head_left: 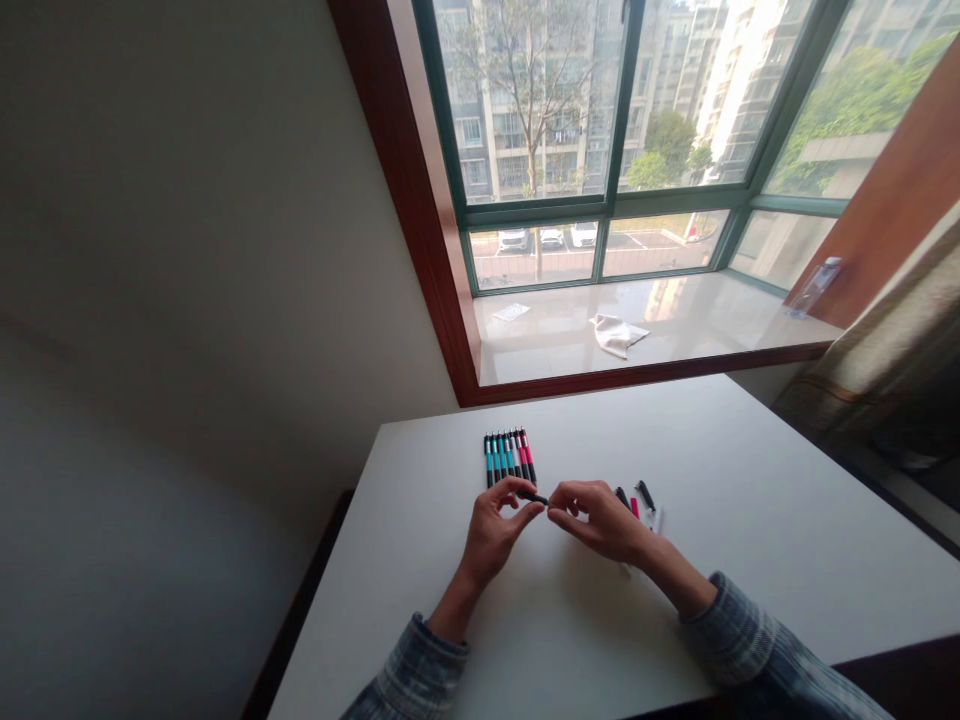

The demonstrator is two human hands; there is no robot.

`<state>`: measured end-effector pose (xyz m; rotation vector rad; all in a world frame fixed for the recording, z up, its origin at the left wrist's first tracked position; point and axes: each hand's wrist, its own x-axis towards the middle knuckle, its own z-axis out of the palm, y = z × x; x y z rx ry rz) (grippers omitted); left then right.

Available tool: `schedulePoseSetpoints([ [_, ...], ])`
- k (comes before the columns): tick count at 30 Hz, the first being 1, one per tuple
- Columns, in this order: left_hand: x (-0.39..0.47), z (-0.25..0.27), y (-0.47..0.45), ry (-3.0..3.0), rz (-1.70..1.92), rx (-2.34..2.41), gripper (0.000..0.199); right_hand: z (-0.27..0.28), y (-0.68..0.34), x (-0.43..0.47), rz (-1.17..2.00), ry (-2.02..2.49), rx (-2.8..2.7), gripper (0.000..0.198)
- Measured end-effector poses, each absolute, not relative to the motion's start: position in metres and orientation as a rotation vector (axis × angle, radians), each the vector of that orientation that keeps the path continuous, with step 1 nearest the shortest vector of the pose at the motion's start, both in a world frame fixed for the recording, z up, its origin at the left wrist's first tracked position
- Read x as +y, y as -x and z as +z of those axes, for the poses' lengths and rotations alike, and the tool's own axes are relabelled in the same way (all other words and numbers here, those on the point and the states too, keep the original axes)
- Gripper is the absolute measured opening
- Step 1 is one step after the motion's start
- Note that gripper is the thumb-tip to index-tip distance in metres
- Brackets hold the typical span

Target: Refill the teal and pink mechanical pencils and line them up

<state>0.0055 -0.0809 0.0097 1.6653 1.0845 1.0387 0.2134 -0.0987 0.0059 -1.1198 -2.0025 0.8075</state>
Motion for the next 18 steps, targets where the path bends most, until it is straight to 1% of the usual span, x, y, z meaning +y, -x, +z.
schedulePoseSetpoints([
  [6,-0.08,0.01,-0.006,-1.591,1.027,1.049,0.025,0.008,-0.216,-0.101,0.857,1.1,-2.046,0.035],
  [8,-0.08,0.009,-0.007,-1.497,1.034,0.986,0.029,0.008,-0.213,-0.102,0.824,1.118,-2.042,0.036],
  [13,-0.078,0.009,-0.006,-1.312,1.054,0.912,0.032,0.006,-0.195,-0.107,0.628,1.223,-2.041,0.026],
  [18,-0.079,0.01,-0.006,-1.29,1.037,0.89,0.032,0.018,-0.209,-0.108,0.63,1.194,-2.147,0.015],
])
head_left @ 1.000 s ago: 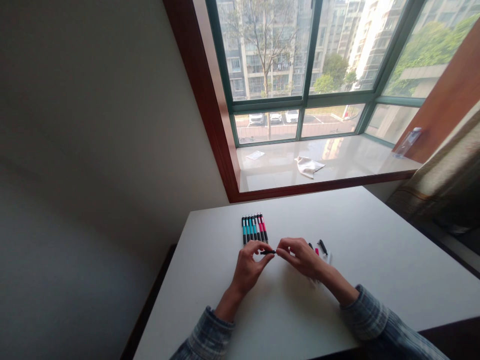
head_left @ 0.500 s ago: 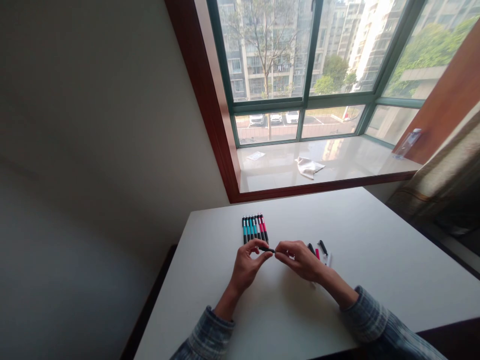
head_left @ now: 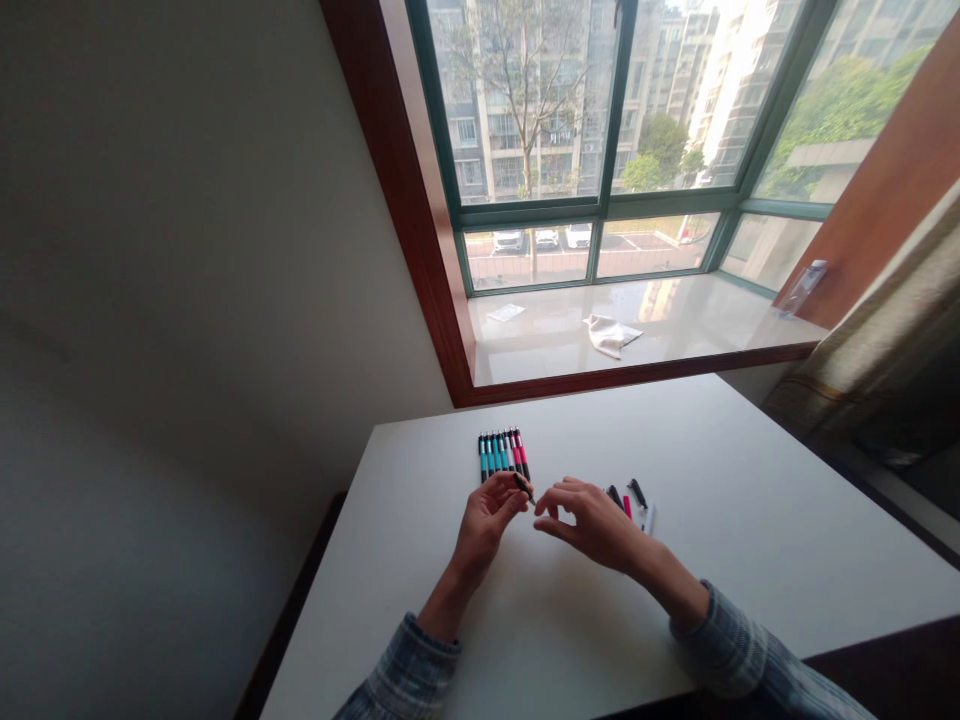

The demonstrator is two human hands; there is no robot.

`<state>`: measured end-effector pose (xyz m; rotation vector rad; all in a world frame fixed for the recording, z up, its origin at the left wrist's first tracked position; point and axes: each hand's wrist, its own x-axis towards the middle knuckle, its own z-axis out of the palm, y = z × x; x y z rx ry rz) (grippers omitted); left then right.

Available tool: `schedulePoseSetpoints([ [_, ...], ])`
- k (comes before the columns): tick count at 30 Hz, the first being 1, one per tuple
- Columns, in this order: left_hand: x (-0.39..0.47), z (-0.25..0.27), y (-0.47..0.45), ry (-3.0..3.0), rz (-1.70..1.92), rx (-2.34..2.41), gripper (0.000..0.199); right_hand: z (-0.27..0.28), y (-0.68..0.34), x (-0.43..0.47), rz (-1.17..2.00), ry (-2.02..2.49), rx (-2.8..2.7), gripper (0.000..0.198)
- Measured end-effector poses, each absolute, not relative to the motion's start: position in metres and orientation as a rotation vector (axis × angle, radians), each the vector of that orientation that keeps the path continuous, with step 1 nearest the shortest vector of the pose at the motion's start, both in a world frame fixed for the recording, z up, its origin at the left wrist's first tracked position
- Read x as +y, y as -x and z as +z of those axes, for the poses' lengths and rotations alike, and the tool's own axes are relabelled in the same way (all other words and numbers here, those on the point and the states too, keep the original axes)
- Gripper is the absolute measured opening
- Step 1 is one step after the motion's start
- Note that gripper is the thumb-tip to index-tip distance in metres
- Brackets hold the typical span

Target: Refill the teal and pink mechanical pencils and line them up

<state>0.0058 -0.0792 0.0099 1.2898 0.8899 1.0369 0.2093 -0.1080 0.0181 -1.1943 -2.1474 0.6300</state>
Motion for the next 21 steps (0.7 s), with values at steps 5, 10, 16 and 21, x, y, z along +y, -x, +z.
schedulePoseSetpoints([
  [5,-0.081,0.009,-0.009,-1.127,1.04,0.927,0.041,0.036,-0.272,-0.113,0.616,1.28,-2.228,0.042],
  [10,-0.081,0.005,-0.01,-1.073,1.066,0.956,0.047,0.035,-0.303,-0.129,0.622,1.384,-2.356,0.075],
  [16,-0.08,0.006,-0.009,-1.105,1.041,0.982,0.041,0.03,-0.298,-0.138,0.599,1.395,-2.404,0.087],
  [21,-0.081,0.005,-0.009,-1.061,1.073,0.995,0.039,0.028,-0.3,-0.134,0.59,1.392,-2.393,0.087],
])
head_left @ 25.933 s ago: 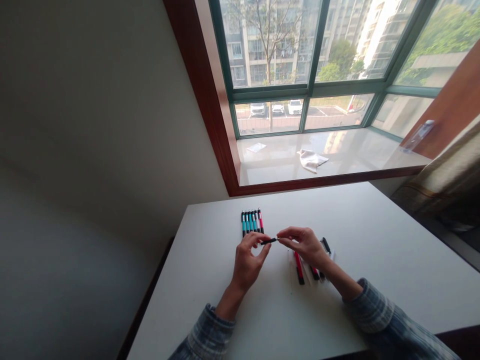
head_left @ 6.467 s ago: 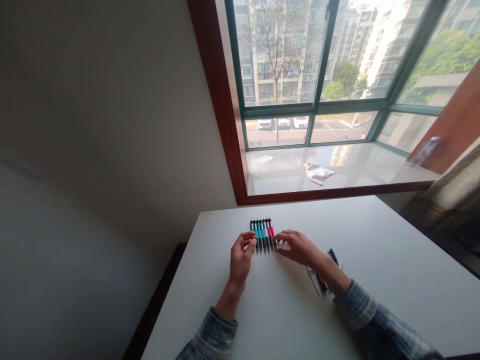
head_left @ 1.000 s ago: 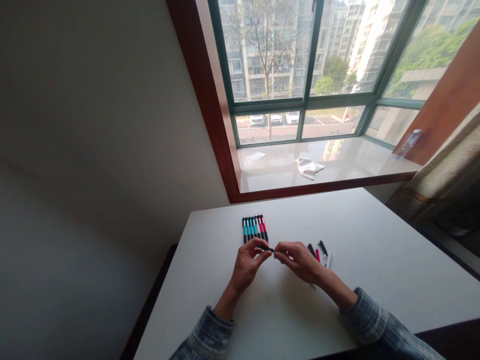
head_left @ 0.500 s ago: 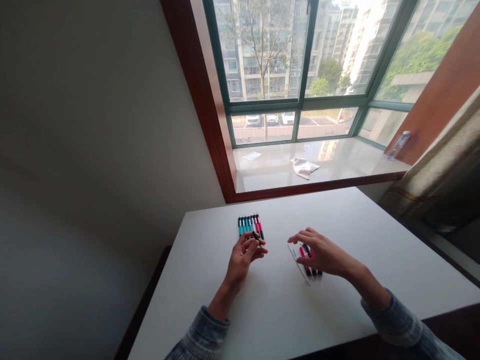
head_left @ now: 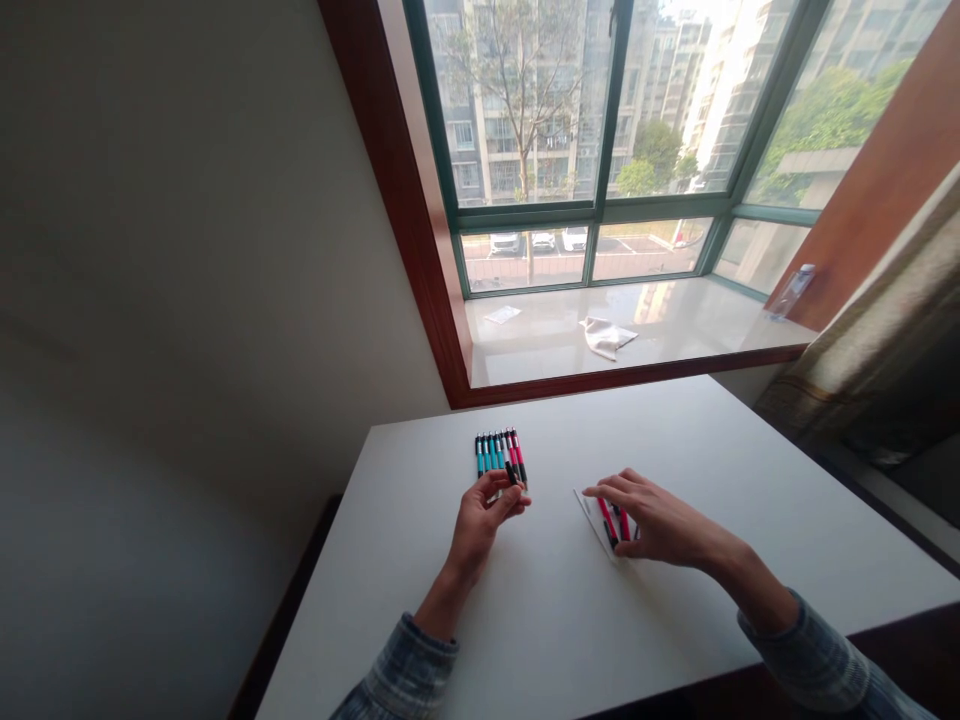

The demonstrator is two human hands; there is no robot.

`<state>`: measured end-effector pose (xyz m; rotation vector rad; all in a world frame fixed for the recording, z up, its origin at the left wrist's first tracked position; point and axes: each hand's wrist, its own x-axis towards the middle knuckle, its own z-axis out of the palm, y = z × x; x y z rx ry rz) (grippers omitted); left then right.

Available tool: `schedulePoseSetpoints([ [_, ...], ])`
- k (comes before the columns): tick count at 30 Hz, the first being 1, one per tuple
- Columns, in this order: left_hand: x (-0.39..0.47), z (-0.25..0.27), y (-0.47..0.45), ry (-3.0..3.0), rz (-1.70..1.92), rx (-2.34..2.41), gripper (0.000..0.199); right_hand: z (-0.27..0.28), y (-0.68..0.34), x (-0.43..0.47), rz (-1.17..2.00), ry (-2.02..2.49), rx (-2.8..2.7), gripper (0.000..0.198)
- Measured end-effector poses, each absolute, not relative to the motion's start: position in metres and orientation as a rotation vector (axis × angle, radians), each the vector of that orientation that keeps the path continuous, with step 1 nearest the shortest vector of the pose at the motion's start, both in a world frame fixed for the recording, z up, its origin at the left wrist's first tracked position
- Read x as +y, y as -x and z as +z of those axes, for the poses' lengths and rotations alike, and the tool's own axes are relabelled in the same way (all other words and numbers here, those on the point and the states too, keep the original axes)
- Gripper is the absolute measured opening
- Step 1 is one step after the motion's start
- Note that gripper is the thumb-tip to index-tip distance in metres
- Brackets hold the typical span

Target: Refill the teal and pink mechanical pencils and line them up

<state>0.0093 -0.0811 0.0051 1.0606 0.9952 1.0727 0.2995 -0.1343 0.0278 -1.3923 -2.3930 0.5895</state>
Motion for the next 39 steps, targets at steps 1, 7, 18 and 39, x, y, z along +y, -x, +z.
schedulePoseSetpoints([
  [1,-0.081,0.005,-0.009,-1.05,1.08,0.998,0.039,0.028,-0.3,-0.133,0.59,1.388,-2.397,0.086],
  [7,-0.079,0.002,-0.009,-1.115,1.05,0.986,0.04,0.039,-0.279,-0.13,0.503,1.352,-2.334,0.082],
  [18,-0.083,0.01,-0.004,-1.125,0.95,0.84,0.037,0.04,-0.199,-0.132,0.36,1.125,-2.248,0.086],
  [39,-0.082,0.002,-0.003,-1.128,0.955,0.896,0.031,0.008,-0.276,-0.184,0.418,1.684,-2.158,0.006],
])
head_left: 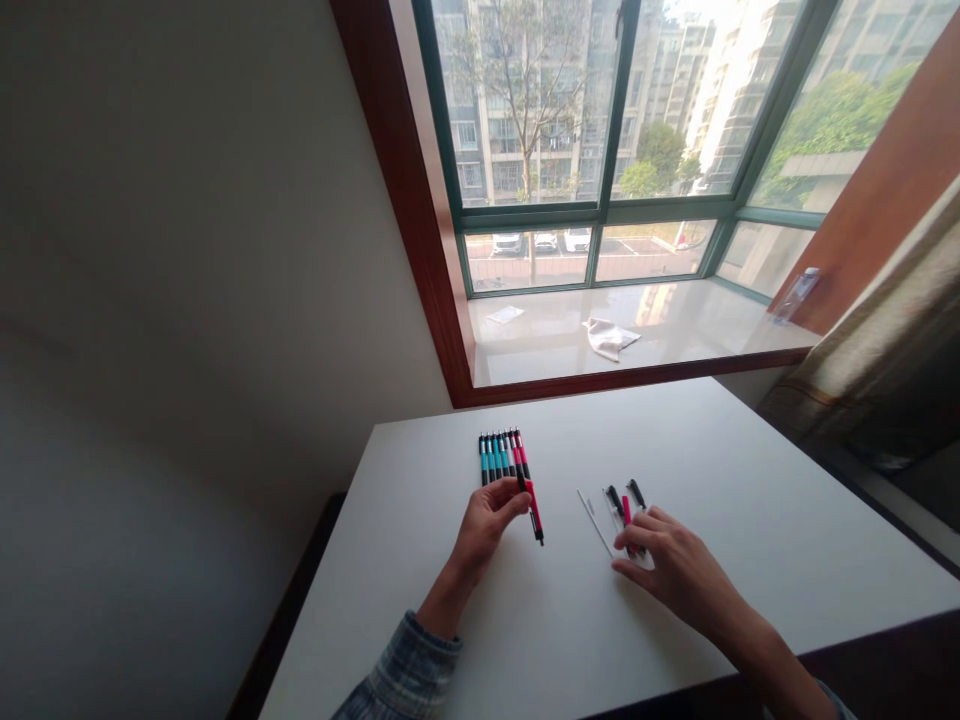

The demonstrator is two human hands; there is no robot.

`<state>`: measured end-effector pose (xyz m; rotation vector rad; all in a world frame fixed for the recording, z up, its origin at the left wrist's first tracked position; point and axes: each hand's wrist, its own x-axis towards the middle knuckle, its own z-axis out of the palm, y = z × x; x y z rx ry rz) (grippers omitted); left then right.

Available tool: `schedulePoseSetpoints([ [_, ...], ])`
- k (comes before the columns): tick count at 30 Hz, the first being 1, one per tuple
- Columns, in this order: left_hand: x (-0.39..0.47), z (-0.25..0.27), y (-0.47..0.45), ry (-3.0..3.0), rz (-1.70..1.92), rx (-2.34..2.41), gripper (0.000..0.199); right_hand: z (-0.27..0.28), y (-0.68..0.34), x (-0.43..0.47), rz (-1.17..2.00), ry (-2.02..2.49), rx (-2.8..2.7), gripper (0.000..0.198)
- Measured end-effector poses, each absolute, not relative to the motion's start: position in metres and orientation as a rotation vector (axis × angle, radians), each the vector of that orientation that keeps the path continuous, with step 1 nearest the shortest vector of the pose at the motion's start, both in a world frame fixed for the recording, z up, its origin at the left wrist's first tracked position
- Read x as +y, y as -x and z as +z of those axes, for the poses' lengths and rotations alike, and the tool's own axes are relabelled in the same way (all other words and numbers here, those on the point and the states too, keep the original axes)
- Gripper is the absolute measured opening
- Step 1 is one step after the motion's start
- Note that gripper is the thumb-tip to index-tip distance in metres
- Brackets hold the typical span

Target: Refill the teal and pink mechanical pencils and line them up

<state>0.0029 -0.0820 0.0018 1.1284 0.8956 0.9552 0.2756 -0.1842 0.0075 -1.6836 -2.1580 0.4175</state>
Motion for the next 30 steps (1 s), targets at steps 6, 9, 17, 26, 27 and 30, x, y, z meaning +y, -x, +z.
schedulePoseSetpoints([
  [6,-0.084,0.011,-0.005,-1.127,0.955,0.93,0.033,0.003,-0.268,-0.191,0.458,1.807,-2.071,0.01],
  [9,-0.085,0.014,-0.005,-1.125,0.952,0.929,0.032,0.002,-0.268,-0.192,0.474,1.796,-2.013,0.013],
  [17,-0.084,0.01,-0.001,-1.158,0.942,0.894,0.027,0.024,-0.254,-0.18,0.789,1.686,-1.705,0.022],
  [26,-0.085,0.015,0.0,-1.262,0.892,0.915,0.029,0.035,-0.218,-0.141,0.866,1.35,-1.578,0.022],
  [27,-0.086,0.016,0.0,-1.279,0.888,0.911,0.029,0.037,-0.214,-0.137,0.874,1.308,-1.542,0.023],
  [30,-0.087,0.017,0.0,-1.314,0.893,0.913,0.03,0.044,-0.2,-0.125,0.929,1.183,-1.426,0.025],
])
